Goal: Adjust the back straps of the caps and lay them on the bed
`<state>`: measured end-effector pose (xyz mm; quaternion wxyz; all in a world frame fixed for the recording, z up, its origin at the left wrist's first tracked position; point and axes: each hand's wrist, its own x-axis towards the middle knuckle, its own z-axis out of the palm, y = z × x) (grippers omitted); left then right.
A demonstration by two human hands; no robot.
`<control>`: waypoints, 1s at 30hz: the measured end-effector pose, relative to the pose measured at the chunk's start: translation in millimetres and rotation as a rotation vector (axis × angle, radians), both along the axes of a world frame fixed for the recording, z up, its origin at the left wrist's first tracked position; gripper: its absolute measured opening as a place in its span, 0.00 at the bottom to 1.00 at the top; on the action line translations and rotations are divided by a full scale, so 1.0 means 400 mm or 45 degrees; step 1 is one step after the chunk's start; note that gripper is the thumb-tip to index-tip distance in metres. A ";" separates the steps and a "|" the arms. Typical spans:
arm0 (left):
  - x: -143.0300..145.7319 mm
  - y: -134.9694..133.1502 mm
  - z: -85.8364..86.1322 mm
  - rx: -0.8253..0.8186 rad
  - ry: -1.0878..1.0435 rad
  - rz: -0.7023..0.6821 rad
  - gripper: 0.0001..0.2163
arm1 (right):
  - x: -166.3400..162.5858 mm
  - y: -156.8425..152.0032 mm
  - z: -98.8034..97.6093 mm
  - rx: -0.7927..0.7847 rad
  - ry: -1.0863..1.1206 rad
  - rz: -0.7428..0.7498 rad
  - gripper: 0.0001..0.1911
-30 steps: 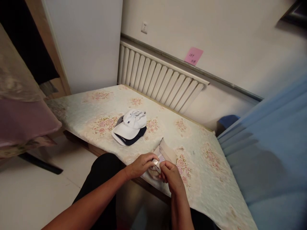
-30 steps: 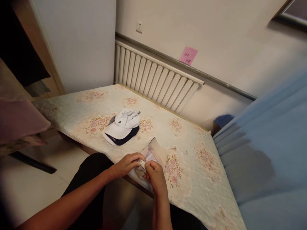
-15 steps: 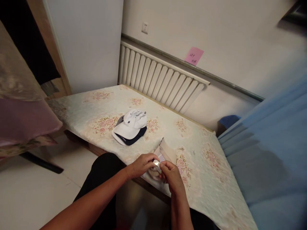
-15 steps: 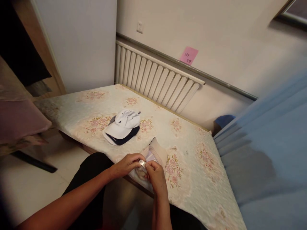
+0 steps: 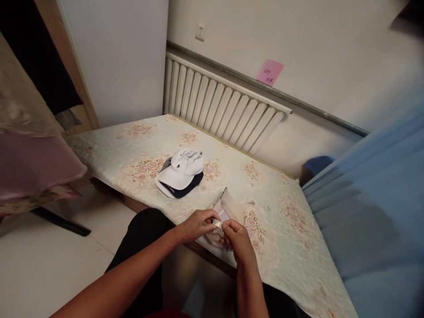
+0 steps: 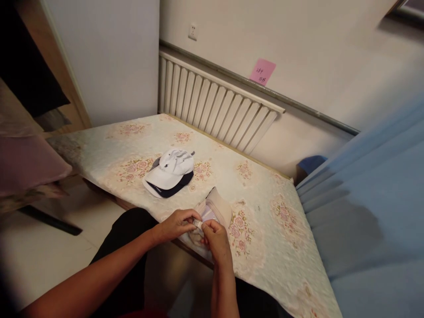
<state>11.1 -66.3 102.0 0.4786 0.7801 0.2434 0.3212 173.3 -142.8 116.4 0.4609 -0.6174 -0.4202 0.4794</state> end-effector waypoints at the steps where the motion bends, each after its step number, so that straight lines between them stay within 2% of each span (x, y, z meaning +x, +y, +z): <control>1: 0.000 0.000 0.000 0.021 -0.003 -0.004 0.10 | 0.001 0.001 -0.001 0.003 -0.009 0.003 0.12; 11: 0.003 0.004 -0.003 0.162 0.017 -0.057 0.10 | 0.001 0.001 0.009 -0.011 -0.031 0.045 0.10; 24: 0.007 0.003 -0.006 0.169 0.029 -0.032 0.10 | 0.000 0.001 -0.008 0.006 0.003 -0.004 0.11; 30: 0.005 0.002 -0.004 0.166 0.015 -0.052 0.11 | 0.002 0.000 0.002 0.025 -0.083 0.046 0.10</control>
